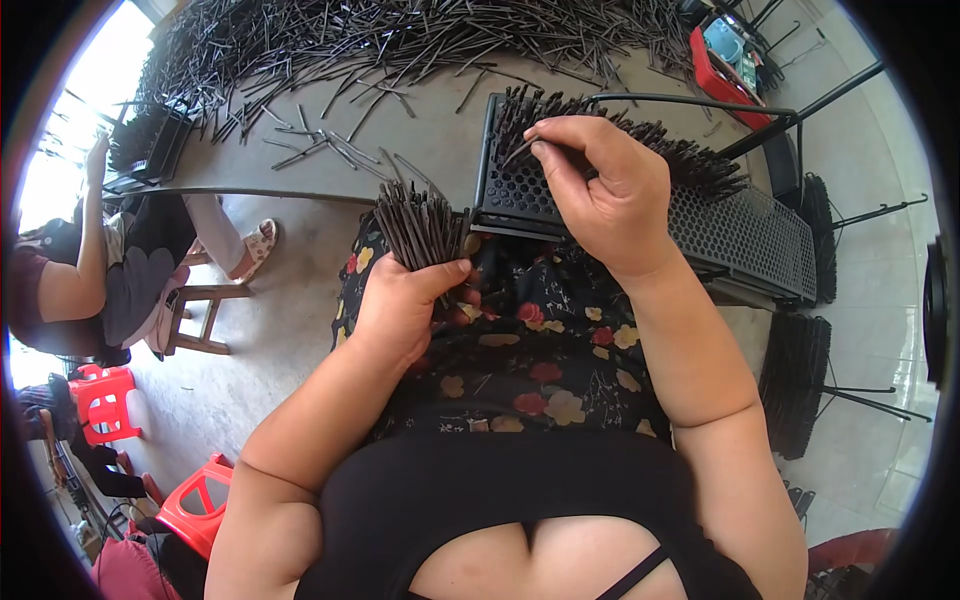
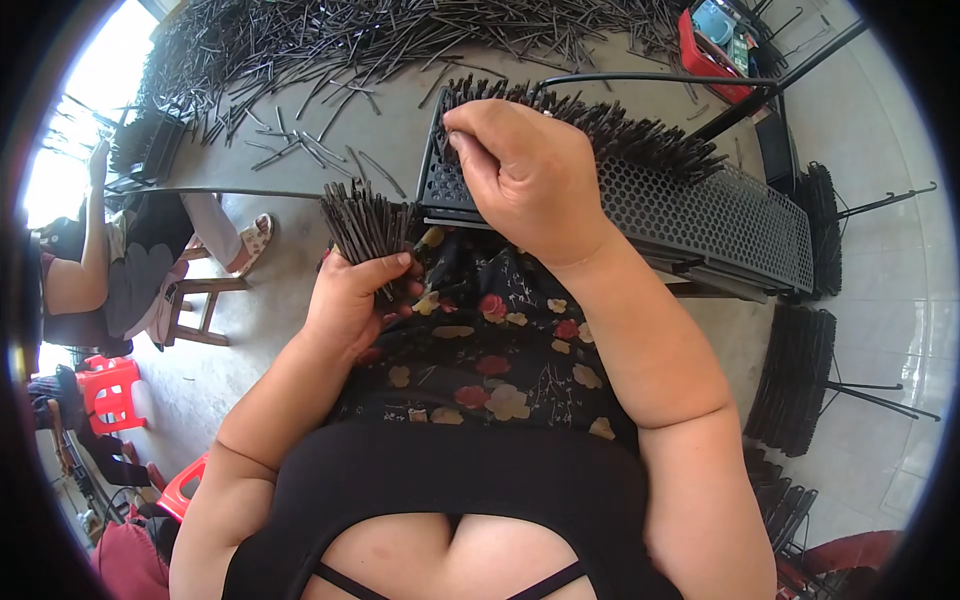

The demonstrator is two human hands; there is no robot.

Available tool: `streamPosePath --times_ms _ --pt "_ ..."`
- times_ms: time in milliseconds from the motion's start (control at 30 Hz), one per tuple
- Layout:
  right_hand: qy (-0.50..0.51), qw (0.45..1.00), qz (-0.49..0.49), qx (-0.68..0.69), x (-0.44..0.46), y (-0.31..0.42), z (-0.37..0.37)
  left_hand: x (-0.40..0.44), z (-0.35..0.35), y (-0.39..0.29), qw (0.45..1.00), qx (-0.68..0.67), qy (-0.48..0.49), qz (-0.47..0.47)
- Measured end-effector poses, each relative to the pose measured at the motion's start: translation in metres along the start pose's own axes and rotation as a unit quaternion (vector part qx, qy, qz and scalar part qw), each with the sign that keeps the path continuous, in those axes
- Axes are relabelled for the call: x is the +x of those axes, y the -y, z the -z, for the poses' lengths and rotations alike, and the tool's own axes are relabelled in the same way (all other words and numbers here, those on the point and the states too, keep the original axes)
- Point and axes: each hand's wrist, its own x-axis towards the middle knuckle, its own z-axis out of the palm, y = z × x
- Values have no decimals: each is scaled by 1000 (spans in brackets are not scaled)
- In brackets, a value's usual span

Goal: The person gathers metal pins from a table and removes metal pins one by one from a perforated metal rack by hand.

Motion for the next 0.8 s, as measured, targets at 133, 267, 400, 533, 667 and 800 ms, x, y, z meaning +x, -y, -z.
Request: streamPosePath --times_ms 133,267,400,533,667,800 --pt "28 999 26 -2 4 2 2 3 1 1 1000 5 -3 -2" --pt "42 998 47 16 5 -2 3 3 0 2 1000 5 -12 -1" --pt "80 996 31 2 5 -1 7 6 3 3 1000 11 -8 -4" --pt "34 999 -32 -10 1 -7 -4 6 2 3 1000 7 -17 -2" --pt "5 999 -11 -37 -1 -14 -12 7 3 3 1000 12 -23 -2" --pt "39 989 88 -115 1 -23 -11 8 2 2 1000 12 -21 4"
